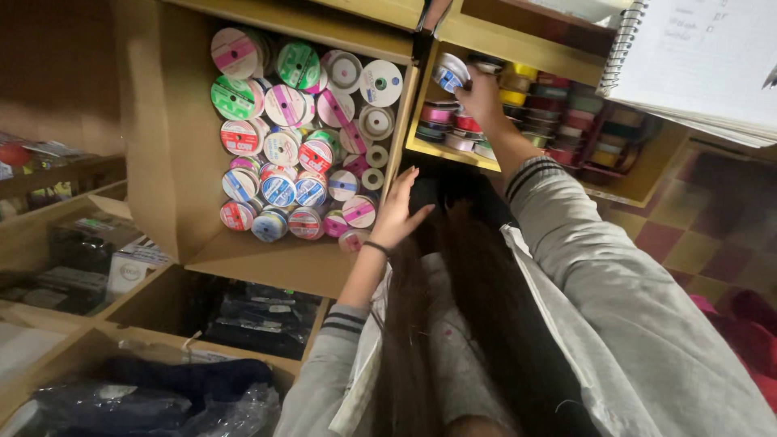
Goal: The person picks up ribbon spools from a box, writes on a notepad with a pen, and places the spools into a drawer by hand.
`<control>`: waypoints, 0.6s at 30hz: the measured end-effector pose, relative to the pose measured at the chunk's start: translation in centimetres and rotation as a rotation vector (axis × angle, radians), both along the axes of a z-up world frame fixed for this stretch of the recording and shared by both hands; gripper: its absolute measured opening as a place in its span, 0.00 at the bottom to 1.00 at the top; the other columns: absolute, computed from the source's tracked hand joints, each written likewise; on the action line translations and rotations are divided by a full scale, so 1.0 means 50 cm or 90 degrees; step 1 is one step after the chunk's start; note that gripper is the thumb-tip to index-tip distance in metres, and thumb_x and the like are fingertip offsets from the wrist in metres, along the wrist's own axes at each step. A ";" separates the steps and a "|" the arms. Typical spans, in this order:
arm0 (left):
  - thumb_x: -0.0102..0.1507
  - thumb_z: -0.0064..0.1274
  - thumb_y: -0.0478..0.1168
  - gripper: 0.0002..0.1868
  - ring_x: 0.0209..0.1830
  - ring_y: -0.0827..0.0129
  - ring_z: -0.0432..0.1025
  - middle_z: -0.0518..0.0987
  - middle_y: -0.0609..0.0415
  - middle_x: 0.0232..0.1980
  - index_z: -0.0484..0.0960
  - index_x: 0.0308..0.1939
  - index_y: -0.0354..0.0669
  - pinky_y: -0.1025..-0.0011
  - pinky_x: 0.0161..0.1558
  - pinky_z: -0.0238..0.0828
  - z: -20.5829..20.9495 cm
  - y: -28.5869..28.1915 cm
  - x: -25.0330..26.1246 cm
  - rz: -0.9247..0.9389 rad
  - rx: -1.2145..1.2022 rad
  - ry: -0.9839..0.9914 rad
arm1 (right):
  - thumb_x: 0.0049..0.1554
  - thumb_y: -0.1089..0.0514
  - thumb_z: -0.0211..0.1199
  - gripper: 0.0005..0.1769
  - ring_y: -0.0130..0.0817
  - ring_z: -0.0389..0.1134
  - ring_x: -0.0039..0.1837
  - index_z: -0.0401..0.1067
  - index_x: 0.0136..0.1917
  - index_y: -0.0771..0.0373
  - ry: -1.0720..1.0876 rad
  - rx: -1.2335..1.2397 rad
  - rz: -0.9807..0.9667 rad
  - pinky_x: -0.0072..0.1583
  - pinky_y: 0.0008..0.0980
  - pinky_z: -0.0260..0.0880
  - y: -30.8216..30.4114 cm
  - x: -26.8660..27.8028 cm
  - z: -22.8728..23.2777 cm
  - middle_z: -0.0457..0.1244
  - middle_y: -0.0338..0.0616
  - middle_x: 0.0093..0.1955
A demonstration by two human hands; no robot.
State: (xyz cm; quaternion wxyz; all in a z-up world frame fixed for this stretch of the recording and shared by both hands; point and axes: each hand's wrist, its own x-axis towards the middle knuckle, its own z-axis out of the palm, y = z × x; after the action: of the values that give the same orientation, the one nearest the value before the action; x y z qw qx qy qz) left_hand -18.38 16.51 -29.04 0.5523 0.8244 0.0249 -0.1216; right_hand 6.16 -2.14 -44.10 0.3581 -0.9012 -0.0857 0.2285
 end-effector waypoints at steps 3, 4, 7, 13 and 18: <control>0.63 0.53 0.48 0.37 0.75 0.53 0.52 0.57 0.42 0.73 0.55 0.71 0.40 0.59 0.73 0.47 0.002 0.000 0.001 -0.007 -0.013 0.050 | 0.54 0.54 0.66 0.27 0.50 0.70 0.44 0.67 0.65 0.61 -0.128 -0.150 0.072 0.39 0.44 0.68 -0.001 0.003 -0.009 0.68 0.51 0.46; 0.63 0.54 0.47 0.37 0.74 0.52 0.53 0.58 0.42 0.73 0.55 0.71 0.40 0.59 0.73 0.48 -0.003 -0.001 -0.001 -0.004 -0.007 0.035 | 0.52 0.52 0.67 0.24 0.51 0.70 0.42 0.70 0.60 0.61 -0.153 -0.183 0.087 0.38 0.45 0.69 -0.002 0.005 -0.017 0.68 0.52 0.43; 0.62 0.55 0.46 0.37 0.74 0.53 0.53 0.58 0.42 0.72 0.56 0.70 0.41 0.61 0.73 0.49 -0.011 -0.001 -0.002 0.004 -0.013 0.034 | 0.49 0.53 0.69 0.17 0.45 0.68 0.39 0.73 0.51 0.61 -0.177 -0.114 0.082 0.37 0.41 0.65 -0.016 0.012 -0.045 0.68 0.49 0.39; 0.64 0.51 0.51 0.37 0.75 0.51 0.52 0.58 0.40 0.73 0.55 0.71 0.40 0.59 0.73 0.49 -0.012 0.000 0.000 -0.010 -0.018 0.049 | 0.57 0.64 0.65 0.16 0.27 0.66 0.34 0.70 0.59 0.66 0.036 0.243 -0.134 0.34 0.24 0.70 -0.032 0.010 0.025 0.68 0.51 0.51; 0.64 0.46 0.57 0.38 0.74 0.52 0.53 0.59 0.40 0.72 0.56 0.70 0.38 0.59 0.73 0.48 -0.018 -0.007 0.002 -0.030 0.014 0.043 | 0.54 0.55 0.70 0.18 0.28 0.70 0.36 0.74 0.54 0.67 0.033 0.242 -0.285 0.29 0.25 0.70 -0.047 0.033 -0.022 0.69 0.42 0.42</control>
State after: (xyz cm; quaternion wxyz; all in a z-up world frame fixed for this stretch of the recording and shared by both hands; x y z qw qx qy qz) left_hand -18.29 16.17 -29.92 0.5388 0.8262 0.0254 -0.1624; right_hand 7.80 -4.51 -45.19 0.5641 -0.8083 0.0832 0.1465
